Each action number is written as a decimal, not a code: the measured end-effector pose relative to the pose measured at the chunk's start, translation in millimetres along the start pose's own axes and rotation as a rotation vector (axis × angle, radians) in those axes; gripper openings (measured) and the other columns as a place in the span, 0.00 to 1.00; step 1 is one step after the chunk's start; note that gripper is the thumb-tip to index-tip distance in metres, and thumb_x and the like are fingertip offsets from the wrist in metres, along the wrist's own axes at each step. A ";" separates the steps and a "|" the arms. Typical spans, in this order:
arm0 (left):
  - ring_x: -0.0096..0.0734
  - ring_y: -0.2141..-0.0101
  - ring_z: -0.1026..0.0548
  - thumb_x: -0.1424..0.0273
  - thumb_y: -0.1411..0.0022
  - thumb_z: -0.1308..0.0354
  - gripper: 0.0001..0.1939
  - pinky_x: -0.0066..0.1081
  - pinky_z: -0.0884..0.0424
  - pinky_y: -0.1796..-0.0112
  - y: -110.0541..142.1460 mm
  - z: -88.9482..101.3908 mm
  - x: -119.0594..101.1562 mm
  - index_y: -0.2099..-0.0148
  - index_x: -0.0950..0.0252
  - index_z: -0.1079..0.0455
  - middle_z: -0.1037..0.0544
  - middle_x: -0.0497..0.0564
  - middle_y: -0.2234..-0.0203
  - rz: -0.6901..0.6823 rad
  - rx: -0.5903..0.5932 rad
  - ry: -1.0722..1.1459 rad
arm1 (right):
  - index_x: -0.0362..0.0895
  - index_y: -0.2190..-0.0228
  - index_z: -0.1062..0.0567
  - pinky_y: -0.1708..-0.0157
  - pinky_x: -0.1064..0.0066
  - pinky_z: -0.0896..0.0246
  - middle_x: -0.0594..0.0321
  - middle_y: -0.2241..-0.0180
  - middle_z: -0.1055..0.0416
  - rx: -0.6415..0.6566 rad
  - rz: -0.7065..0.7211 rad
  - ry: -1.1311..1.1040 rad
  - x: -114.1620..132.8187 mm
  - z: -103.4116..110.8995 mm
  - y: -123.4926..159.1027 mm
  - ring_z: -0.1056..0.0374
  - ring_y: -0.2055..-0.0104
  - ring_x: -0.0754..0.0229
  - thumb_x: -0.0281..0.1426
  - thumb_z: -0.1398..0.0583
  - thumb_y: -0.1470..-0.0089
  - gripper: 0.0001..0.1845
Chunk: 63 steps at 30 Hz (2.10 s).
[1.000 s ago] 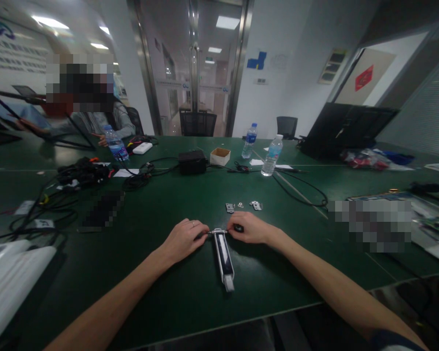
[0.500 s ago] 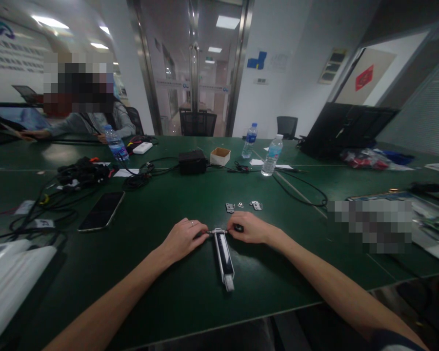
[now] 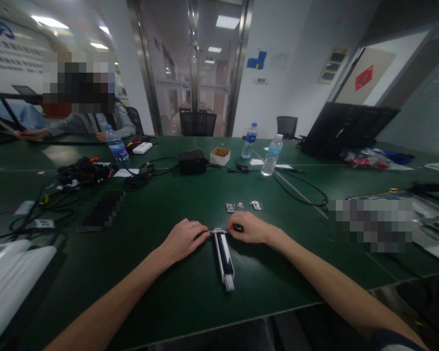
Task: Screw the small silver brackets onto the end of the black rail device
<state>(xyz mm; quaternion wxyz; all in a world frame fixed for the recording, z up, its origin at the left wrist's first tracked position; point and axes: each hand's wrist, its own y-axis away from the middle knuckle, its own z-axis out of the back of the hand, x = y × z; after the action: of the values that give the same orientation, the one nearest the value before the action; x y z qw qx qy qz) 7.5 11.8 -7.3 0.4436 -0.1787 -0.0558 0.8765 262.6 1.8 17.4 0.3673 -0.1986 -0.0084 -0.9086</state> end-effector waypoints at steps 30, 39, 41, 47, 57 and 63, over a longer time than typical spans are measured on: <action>0.34 0.60 0.26 0.68 0.30 0.51 0.11 0.35 0.33 0.59 -2.1 -2.6 -7.3 0.52 0.65 0.30 0.24 0.52 0.58 0.045 0.037 -0.005 | 0.41 0.69 0.26 0.65 0.71 0.40 0.61 0.69 0.29 -0.013 0.010 -0.005 -3.9 -5.5 -0.4 0.35 0.67 0.62 0.26 0.41 0.48 0.03; 0.34 0.62 0.27 0.69 0.31 0.50 0.10 0.35 0.33 0.61 -2.2 -0.2 -8.6 0.53 0.66 0.30 0.25 0.51 0.60 0.069 0.053 0.021 | 0.40 0.69 0.26 0.64 0.71 0.40 0.60 0.69 0.29 -0.015 0.016 -0.021 -2.2 -3.6 -0.3 0.34 0.66 0.62 0.26 0.41 0.47 0.03; 0.33 0.62 0.27 0.69 0.32 0.50 0.10 0.35 0.33 0.61 -2.4 0.5 -9.2 0.53 0.65 0.30 0.25 0.51 0.60 0.070 0.052 0.021 | 0.40 0.69 0.26 0.64 0.71 0.40 0.61 0.69 0.29 -0.018 0.017 -0.020 -2.7 -3.9 -0.2 0.34 0.67 0.62 0.26 0.41 0.47 0.03; 0.33 0.63 0.27 0.69 0.32 0.50 0.10 0.35 0.34 0.62 -2.8 1.3 -11.5 0.54 0.66 0.30 0.25 0.51 0.61 0.078 0.050 0.023 | 0.40 0.69 0.26 0.65 0.71 0.40 0.61 0.69 0.29 -0.007 0.015 -0.017 -2.1 -2.9 -0.3 0.35 0.67 0.63 0.26 0.41 0.47 0.03; 0.34 0.63 0.27 0.68 0.33 0.49 0.09 0.34 0.34 0.63 -3.0 -0.8 -9.2 0.54 0.64 0.31 0.25 0.50 0.61 0.060 0.025 0.013 | 0.41 0.69 0.26 0.65 0.72 0.41 0.61 0.69 0.29 -0.021 0.035 -0.005 -6.2 -7.1 0.2 0.35 0.68 0.63 0.26 0.41 0.47 0.04; 0.33 0.64 0.28 0.68 0.33 0.49 0.09 0.34 0.35 0.63 -1.6 -2.2 -7.7 0.55 0.64 0.31 0.26 0.50 0.61 0.060 0.018 0.009 | 0.41 0.69 0.25 0.64 0.71 0.40 0.60 0.69 0.28 -0.037 0.012 0.044 -8.5 -1.6 0.2 0.34 0.67 0.62 0.28 0.41 0.46 0.04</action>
<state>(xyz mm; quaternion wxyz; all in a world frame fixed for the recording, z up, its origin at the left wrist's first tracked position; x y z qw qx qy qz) 13.7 6.4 -6.9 0.4189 -0.1801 -0.0406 0.8891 267.7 7.0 12.8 0.3692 -0.1853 0.0177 -0.9105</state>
